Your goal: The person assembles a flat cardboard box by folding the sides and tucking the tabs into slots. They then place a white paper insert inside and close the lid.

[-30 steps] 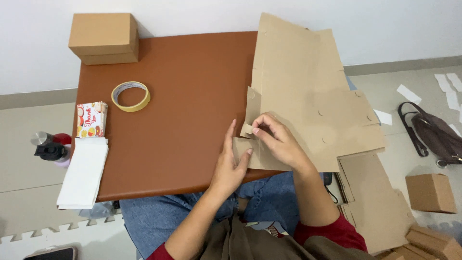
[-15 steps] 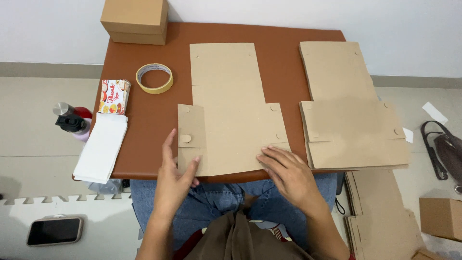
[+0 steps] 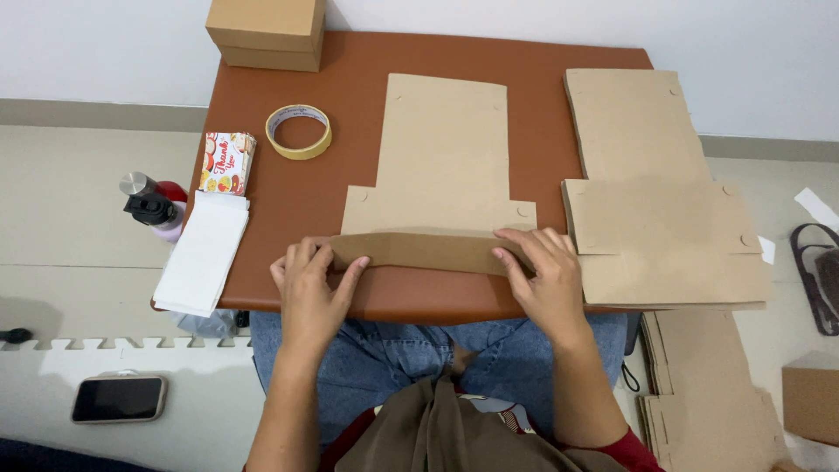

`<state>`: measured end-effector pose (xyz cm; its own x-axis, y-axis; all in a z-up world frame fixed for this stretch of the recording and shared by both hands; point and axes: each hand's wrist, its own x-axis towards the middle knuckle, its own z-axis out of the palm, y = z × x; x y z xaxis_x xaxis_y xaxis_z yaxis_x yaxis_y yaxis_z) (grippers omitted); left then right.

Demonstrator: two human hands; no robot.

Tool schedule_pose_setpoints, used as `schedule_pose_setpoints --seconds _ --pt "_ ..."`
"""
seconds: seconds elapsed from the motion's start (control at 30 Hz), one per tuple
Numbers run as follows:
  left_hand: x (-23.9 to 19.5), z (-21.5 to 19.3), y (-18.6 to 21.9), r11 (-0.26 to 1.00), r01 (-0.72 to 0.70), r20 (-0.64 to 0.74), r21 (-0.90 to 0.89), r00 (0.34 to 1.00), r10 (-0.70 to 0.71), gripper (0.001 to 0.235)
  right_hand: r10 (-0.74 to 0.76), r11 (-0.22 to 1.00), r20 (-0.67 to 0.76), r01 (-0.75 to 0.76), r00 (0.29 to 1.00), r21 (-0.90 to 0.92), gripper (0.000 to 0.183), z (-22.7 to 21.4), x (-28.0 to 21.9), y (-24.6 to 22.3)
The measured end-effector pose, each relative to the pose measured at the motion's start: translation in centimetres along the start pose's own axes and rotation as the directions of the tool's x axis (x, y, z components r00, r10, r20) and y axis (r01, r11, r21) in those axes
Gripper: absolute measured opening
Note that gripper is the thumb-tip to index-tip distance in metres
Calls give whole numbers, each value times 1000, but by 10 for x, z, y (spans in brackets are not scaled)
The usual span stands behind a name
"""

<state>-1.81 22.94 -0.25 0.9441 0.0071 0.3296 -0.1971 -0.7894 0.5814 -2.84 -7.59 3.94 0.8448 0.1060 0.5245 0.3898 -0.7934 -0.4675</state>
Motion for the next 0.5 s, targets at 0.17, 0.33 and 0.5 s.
schedule_pose_setpoints --seconds 0.17,0.33,0.5 --pt "10 1 10 990 55 24 130 998 -59 37 -3 983 -63 -9 998 -184 25 22 -2 3" --pt "19 -4 15 984 78 39 161 996 -86 40 57 995 113 -47 992 -90 31 20 -7 -2" --pt "34 -15 33 976 -214 229 26 952 202 48 87 994 388 -58 918 -88 58 23 -15 -25"
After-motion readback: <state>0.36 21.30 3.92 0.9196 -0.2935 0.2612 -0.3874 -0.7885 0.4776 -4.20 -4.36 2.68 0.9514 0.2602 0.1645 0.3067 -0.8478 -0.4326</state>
